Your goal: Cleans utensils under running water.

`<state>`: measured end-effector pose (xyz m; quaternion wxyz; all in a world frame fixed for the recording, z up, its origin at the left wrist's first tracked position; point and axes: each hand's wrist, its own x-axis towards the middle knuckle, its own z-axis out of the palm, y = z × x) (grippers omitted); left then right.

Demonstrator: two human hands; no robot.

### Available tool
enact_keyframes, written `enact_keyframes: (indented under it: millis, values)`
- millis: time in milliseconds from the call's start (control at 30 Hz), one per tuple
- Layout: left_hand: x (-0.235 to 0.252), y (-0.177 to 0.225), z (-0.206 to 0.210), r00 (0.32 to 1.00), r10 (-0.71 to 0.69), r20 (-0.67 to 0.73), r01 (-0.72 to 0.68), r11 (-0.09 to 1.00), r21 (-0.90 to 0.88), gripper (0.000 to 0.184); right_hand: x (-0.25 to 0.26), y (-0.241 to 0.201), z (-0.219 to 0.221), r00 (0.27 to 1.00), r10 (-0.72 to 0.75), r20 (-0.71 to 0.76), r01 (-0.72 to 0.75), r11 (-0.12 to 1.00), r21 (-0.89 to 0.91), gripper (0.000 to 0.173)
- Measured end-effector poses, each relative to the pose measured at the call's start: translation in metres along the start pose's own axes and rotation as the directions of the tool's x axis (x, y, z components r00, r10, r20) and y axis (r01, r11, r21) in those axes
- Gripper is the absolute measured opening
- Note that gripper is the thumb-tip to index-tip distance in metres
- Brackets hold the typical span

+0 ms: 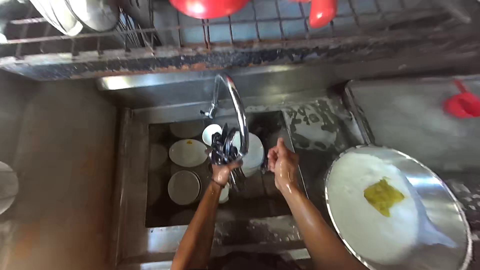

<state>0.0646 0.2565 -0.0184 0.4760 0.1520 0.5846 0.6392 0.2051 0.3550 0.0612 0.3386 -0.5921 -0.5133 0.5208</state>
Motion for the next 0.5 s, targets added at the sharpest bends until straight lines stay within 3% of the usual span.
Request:
enact_keyframes:
  millis: [133, 167, 233, 300, 367, 433, 500]
  values:
    - [-0.028, 0.014, 0.001, 0.979, -0.200, 0.033, 0.202, 0.977, -0.070, 0.030, -0.011, 0.001, 0.021, 0.993, -0.057, 0.104, 0.059, 0.998, -0.018, 0.031]
    - [-0.017, 0.004, -0.001, 0.977, -0.212, 0.012, 0.212, 0.972, -0.104, 0.028, -0.006, -0.003, 0.042, 0.990, -0.061, 0.125, 0.055, 0.997, 0.056, 0.029]
    - [-0.009, -0.020, -0.006, 0.961, -0.260, -0.097, 0.244, 0.958, -0.151, 0.036, -0.004, -0.008, 0.091, 0.976, 0.031, 0.216, -0.089, 0.960, 0.264, 0.030]
    - [-0.010, -0.035, -0.014, 0.929, -0.306, -0.209, 0.256, 0.937, -0.236, 0.040, -0.002, -0.015, 0.147, 0.907, 0.209, 0.367, -0.360, 0.836, 0.415, 0.041]
    - [-0.013, -0.039, -0.023, 0.873, -0.333, -0.356, 0.225, 0.923, -0.312, 0.028, 0.012, -0.024, 0.198, 0.800, 0.373, 0.470, -0.590, 0.630, 0.505, 0.063]
    - [-0.024, -0.029, -0.037, 0.840, -0.300, -0.452, 0.130, 0.920, -0.369, 0.024, 0.034, -0.030, 0.235, 0.768, 0.446, 0.459, -0.635, 0.446, 0.630, 0.067]
    - [-0.036, -0.021, -0.059, 0.829, -0.233, -0.509, 0.039, 0.931, -0.364, 0.028, 0.058, -0.041, 0.259, 0.797, 0.487, 0.358, -0.535, 0.293, 0.792, 0.040]
